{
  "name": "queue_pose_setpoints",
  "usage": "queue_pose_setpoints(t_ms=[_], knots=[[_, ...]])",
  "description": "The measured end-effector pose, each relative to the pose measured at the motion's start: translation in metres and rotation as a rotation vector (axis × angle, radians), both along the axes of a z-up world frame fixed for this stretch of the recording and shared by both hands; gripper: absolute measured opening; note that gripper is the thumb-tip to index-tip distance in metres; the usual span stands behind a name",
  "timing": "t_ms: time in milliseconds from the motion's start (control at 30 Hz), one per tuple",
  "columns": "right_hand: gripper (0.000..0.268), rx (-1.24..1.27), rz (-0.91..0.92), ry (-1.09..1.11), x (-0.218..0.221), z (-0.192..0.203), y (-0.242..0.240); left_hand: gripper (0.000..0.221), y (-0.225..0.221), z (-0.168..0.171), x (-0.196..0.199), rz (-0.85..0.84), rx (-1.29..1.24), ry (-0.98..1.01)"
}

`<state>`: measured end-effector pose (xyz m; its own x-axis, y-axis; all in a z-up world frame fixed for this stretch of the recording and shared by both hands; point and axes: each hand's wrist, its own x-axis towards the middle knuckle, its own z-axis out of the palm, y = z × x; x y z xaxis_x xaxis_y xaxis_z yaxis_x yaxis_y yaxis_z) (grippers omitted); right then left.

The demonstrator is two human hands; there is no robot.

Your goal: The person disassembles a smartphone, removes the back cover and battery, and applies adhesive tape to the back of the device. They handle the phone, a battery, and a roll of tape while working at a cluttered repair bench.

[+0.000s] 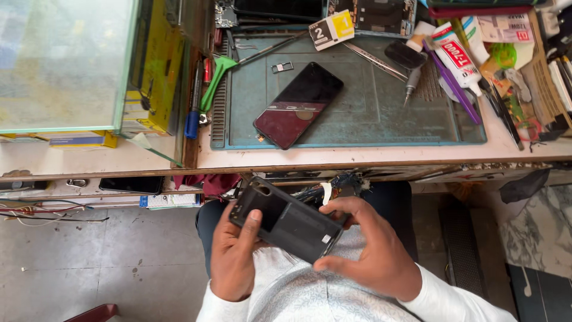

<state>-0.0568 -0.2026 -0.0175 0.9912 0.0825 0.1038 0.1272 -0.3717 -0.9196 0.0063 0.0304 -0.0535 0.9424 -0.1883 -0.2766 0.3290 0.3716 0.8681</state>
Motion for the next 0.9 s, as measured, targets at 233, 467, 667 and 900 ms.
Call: queue_pose_setpoints(t_ms=[233,467,667,900], knots=[[0.037,1.093,-0.023,0.343,-0.001,-0.050,-0.019,0.037,0.011,-0.002,-0.001,0.024,0.016,-0.062],[0.029,0.993,0.026,0.383,-0.004,-0.049,-0.009,0.055,0.002,0.012,-0.002,-0.100,0.058,-0.050],[0.058,0.789,0.056,0.449,-0.007,-0.029,0.012,0.061,-0.008,0.017,-0.006,-0.111,0.022,-0.087],[0.059,0.696,0.013,0.541,-0.006,-0.020,0.018,0.062,-0.019,0.011,-0.024,-0.028,0.278,-0.281]])
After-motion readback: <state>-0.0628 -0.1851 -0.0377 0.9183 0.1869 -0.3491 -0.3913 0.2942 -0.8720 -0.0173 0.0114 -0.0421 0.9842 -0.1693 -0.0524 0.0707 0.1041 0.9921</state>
